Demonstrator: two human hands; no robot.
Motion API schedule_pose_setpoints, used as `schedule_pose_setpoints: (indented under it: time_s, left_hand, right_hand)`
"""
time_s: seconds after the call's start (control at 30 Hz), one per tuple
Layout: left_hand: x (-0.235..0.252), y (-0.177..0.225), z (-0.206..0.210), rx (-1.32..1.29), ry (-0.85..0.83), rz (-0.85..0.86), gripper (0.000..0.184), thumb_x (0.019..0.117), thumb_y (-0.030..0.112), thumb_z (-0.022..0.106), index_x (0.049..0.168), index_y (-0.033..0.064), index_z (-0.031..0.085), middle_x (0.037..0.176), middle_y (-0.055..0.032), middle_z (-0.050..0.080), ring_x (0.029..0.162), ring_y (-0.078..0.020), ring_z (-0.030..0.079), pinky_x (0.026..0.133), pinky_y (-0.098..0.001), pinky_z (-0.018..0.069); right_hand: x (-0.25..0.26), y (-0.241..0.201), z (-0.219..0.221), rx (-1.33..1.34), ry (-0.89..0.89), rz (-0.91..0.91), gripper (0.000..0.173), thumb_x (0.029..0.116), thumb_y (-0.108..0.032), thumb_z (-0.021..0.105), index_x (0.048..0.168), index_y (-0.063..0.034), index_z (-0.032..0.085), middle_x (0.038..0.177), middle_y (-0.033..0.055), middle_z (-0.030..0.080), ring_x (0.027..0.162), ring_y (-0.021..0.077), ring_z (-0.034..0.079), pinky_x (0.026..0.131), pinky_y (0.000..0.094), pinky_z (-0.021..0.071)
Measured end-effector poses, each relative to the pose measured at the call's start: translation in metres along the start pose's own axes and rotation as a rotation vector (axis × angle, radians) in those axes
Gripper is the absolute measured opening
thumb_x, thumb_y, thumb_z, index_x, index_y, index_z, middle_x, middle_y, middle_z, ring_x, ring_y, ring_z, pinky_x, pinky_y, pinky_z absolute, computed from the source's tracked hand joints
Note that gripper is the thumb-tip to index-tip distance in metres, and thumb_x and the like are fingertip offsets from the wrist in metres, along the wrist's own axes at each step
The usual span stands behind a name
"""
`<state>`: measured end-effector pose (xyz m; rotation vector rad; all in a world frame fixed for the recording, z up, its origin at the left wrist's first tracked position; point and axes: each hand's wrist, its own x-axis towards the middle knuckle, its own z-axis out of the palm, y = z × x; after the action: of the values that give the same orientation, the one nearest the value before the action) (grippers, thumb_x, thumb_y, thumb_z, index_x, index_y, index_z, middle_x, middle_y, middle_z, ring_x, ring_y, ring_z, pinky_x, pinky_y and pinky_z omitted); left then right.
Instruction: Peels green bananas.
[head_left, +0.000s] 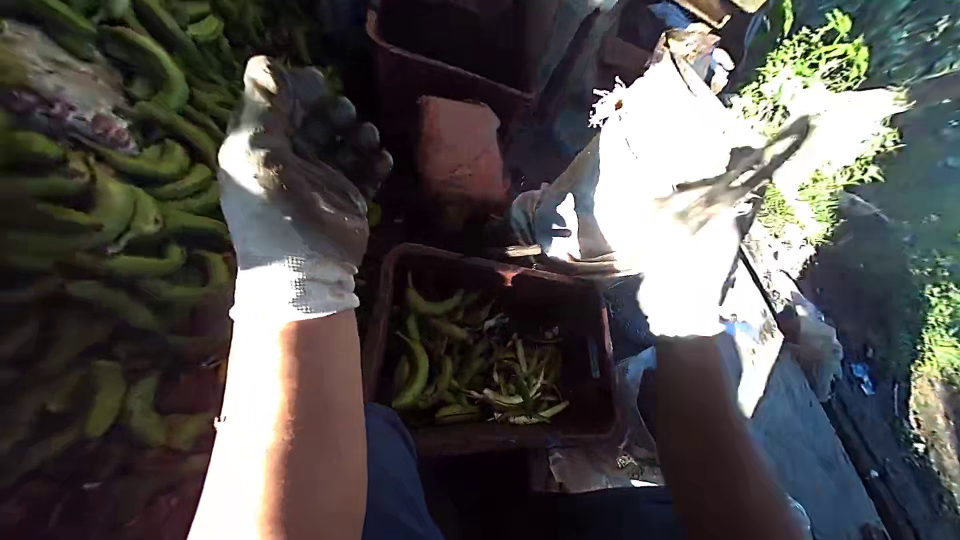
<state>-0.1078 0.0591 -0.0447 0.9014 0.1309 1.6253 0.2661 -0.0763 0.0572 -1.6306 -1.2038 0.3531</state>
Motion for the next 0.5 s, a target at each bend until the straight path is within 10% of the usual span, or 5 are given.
schedule_pose_setpoints:
  time_s: [0.07, 0.13, 0.23, 0.5]
  left_hand:
    - [-0.005, 0.014, 0.026, -0.020, 0.152, -0.033, 0.039, 0.1103, 0.038, 0.037, 0.128, 0.0120, 0.060, 0.110, -0.0116, 0.066, 0.100, -0.0303, 0.067, 0.088, -0.0556, 0.0566]
    - [-0.005, 0.036, 0.093, 0.063, 0.510, -0.194, 0.034, 0.1097, 0.038, 0.037, 0.112, 0.0138, 0.061, 0.093, -0.0049, 0.065, 0.086, -0.0233, 0.067, 0.081, -0.0466, 0.0584]
    - [-0.005, 0.035, 0.106, 0.096, 0.505, -0.267, 0.035, 0.1100, 0.038, 0.037, 0.119, 0.0123, 0.059, 0.097, -0.0055, 0.066, 0.086, -0.0226, 0.068, 0.079, -0.0444, 0.0594]
    - [-0.007, 0.027, 0.112, 0.194, 0.423, -0.352, 0.030, 0.1083, 0.034, 0.043, 0.117, 0.0126, 0.063, 0.096, -0.0044, 0.067, 0.083, -0.0210, 0.068, 0.077, -0.0414, 0.0596]
  right_hand:
    - [-0.057, 0.035, 0.078, -0.160, -0.368, 0.098, 0.025, 0.0937, -0.025, 0.071, 0.111, -0.0086, 0.063, 0.082, 0.0064, 0.065, 0.067, 0.0181, 0.064, 0.060, 0.0414, 0.0568]
    - [-0.106, 0.070, 0.141, -0.347, -0.756, 0.304, 0.032, 0.0905, -0.026, 0.072, 0.118, -0.0118, 0.070, 0.101, 0.0087, 0.073, 0.091, 0.0221, 0.070, 0.083, 0.0488, 0.0590]
    - [-0.175, 0.099, 0.204, -0.430, -1.152, 0.573, 0.040, 0.0926, -0.032, 0.069, 0.125, -0.0099, 0.067, 0.114, 0.0164, 0.070, 0.107, 0.0319, 0.067, 0.093, 0.0585, 0.0528]
    - [-0.198, 0.109, 0.214, -0.243, -1.267, 0.789, 0.039, 0.0924, -0.026, 0.070, 0.127, -0.0106, 0.066, 0.116, 0.0124, 0.070, 0.106, 0.0249, 0.067, 0.092, 0.0510, 0.0543]
